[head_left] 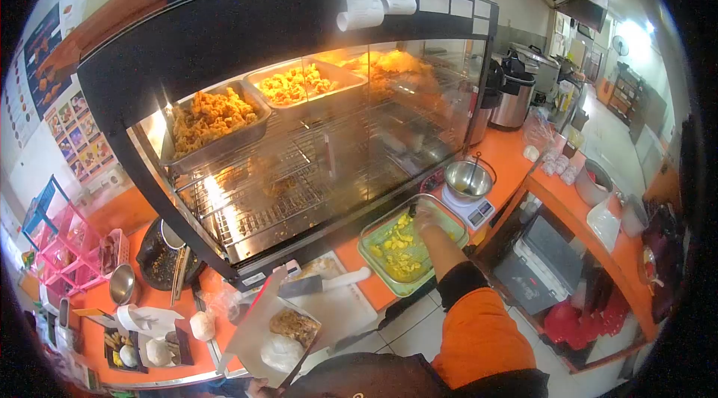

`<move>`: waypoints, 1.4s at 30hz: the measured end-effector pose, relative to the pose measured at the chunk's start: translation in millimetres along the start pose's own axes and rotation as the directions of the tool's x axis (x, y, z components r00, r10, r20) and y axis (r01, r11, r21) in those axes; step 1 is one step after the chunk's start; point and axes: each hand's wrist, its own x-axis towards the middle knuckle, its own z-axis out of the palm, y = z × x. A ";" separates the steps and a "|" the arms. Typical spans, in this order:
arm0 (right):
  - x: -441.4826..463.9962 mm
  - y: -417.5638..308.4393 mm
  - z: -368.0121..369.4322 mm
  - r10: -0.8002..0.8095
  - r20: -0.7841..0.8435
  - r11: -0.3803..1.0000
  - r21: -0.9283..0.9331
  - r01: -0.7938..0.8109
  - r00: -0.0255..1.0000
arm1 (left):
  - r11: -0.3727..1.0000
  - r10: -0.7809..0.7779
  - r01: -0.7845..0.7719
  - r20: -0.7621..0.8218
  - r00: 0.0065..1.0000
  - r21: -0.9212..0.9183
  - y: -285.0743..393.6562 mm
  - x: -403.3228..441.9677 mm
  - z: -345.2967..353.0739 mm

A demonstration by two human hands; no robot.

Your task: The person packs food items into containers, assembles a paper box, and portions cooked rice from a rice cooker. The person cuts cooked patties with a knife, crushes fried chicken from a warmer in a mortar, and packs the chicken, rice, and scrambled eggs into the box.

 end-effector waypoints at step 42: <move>-224.3 -143.3 -211.9 0.111 0.331 0.929 0.301 -0.217 0.937 | 0.933 -0.187 0.237 0.196 0.963 -0.272 42.5 -39.6 105.3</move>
